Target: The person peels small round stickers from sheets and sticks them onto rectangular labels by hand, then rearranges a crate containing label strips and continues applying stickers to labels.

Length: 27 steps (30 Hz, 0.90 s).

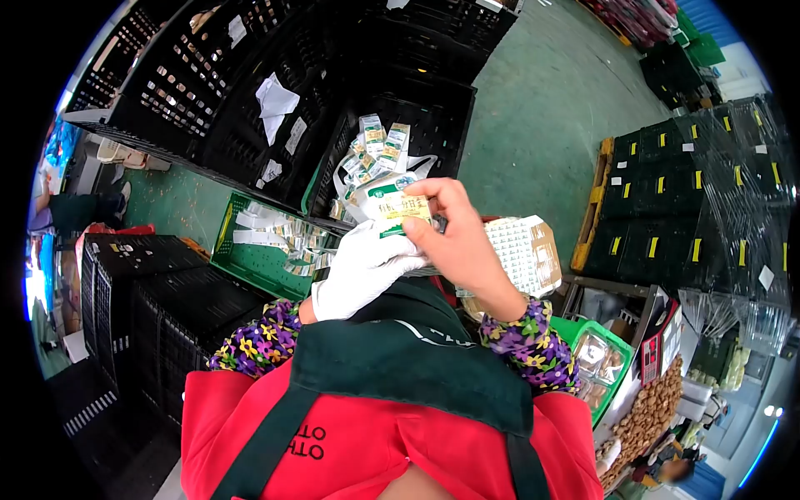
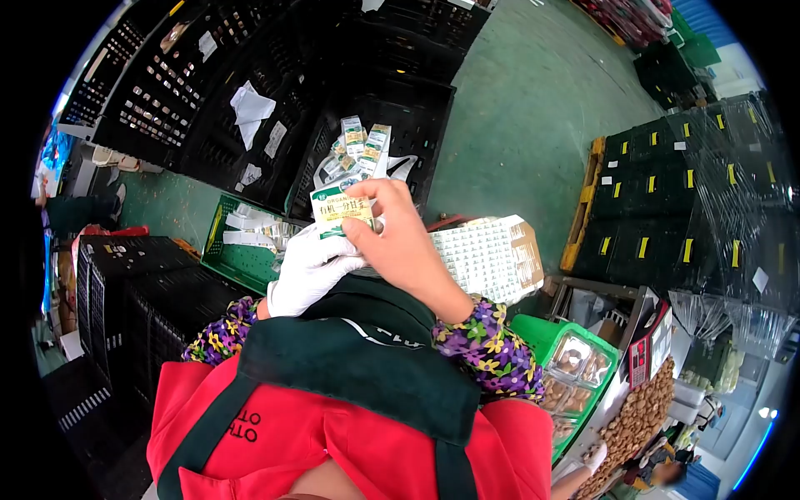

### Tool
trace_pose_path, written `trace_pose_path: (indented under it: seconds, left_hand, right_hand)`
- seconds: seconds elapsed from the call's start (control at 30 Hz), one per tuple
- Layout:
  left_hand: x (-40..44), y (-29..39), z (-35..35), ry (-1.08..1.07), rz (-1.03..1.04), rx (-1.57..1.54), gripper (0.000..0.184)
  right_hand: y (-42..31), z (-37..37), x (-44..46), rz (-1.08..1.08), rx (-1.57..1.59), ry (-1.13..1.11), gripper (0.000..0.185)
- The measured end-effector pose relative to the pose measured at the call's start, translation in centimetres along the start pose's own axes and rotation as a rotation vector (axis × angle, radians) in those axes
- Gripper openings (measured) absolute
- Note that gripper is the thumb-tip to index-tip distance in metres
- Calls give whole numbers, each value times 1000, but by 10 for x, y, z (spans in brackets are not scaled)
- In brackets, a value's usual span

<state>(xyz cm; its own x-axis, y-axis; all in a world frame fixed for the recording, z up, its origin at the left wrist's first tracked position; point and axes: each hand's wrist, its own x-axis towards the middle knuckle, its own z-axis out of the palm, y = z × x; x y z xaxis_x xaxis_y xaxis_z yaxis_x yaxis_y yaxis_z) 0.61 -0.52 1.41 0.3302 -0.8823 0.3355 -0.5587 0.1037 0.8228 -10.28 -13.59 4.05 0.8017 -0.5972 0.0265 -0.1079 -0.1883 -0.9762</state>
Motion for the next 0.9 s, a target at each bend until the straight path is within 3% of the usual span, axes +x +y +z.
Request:
trace_pose_path:
  seconds: [0.03, 0.17, 0.2, 0.4, 0.5, 0.57, 0.63, 0.83, 0.9]
  left_hand:
    - [-1, -1, 0, -4, 3, 0, 16]
    - [6, -6, -5, 246, -581, -589, 14]
    - [9, -8, -10, 261, -565, -584, 14]
    - [15, -5, -14, 313, -513, -553, 9]
    - [14, -10, -14, 318, -617, -608, 12]
    - [12, -13, -10, 305, -517, -485, 12]
    - [12, -5, -8, 271, -507, -470, 10]
    - [15, -1, -2, 250, -476, -448, 13]
    - [18, -1, -4, 209, -475, -435, 13]
  right_hand:
    - [-3, 1, -1, -80, -192, -42, 25]
    - [2, -25, -10, -126, -420, 10, 30]
    - [-2, -26, -15, -138, -556, 1, 24]
    - [3, -26, -27, -170, -669, 23, 16]
    - [4, -28, -27, -190, -730, -7, 13]
    - [2, -28, -24, -191, -779, -31, 11]
    - [-8, -21, -16, -385, -669, 132, 11]
    - [-4, -6, -7, -544, -689, 133, 16]
    - [3, -6, -12, -786, -813, 205, 15]
